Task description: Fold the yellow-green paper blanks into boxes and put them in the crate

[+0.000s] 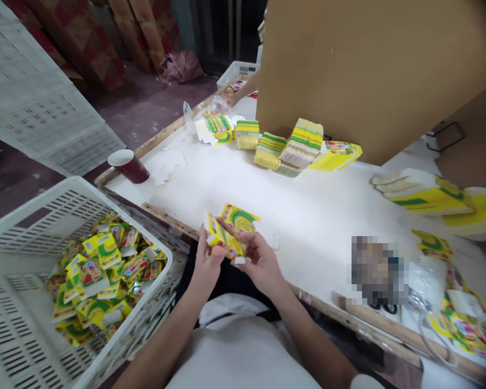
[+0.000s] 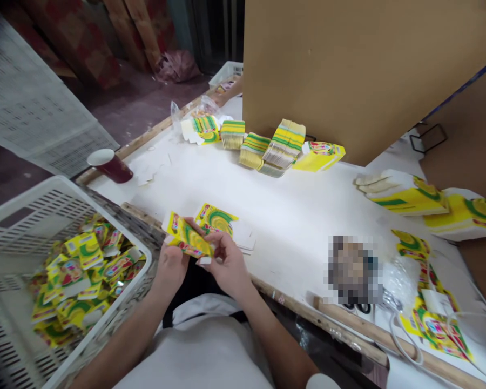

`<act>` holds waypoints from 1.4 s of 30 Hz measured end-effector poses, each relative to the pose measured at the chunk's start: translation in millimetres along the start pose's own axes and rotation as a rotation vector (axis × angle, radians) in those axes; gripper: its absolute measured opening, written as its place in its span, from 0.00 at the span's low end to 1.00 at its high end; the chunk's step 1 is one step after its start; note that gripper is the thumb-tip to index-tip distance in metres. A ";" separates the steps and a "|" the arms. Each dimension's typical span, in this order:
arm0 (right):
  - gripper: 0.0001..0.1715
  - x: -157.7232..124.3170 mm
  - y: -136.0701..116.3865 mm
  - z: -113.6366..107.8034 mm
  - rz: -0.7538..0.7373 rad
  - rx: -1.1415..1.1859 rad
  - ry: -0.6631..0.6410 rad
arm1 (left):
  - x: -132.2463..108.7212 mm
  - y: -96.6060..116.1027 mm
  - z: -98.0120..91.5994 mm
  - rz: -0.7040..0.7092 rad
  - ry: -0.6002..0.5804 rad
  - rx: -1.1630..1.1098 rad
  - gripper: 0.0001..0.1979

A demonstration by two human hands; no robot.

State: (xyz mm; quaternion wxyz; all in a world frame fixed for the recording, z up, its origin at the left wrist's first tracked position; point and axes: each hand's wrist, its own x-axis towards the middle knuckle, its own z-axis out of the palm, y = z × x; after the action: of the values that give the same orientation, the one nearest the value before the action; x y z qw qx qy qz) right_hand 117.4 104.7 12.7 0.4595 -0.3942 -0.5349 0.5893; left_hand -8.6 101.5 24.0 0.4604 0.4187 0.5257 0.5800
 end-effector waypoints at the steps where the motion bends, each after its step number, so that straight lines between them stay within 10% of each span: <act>1: 0.17 1.9 -0.2 -3.7 0.001 0.010 0.016 | -0.4 -2.2 -2.6 0.005 0.005 -0.012 0.28; 6: 0.06 4.2 -9.0 -15.7 -0.138 -0.276 0.060 | 4.0 -2.8 -13.6 -0.019 0.116 -0.027 0.09; 11: 0.15 7.5 -20.7 -35.8 -0.405 -0.575 0.180 | 10.6 32.6 -35.8 0.121 0.015 0.164 0.21; 14: 0.16 7.7 -27.5 -41.6 -0.551 -0.763 0.072 | 9.8 56.4 -41.5 0.273 -0.128 0.525 0.38; 19: 0.14 2.3 -28.7 -30.7 -0.670 -0.739 -0.106 | 6.2 45.4 -21.9 0.097 -0.487 0.884 0.43; 23: 0.18 -7.7 -16.7 -18.3 -0.587 -0.626 0.216 | 4.3 19.3 -6.0 -0.028 -0.317 0.755 0.29; 30: 0.23 -7.4 -10.2 -15.8 -0.278 -0.090 0.301 | -0.6 18.0 -3.6 0.045 -0.247 0.657 0.35; 36: 0.11 7.2 -15.3 -24.8 0.242 0.338 0.115 | -10.2 15.5 -0.7 0.324 -0.377 0.740 0.33; 42: 0.23 -3.1 -0.8 -14.4 0.312 0.476 0.067 | -9.2 16.1 -1.3 0.344 -0.392 0.722 0.30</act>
State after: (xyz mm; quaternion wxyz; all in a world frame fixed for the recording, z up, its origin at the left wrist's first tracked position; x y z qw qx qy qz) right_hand 132.1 105.6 11.7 0.4604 -0.3723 -0.2990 0.7483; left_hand -9.3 91.9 39.9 0.2723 0.7361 0.5200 0.3370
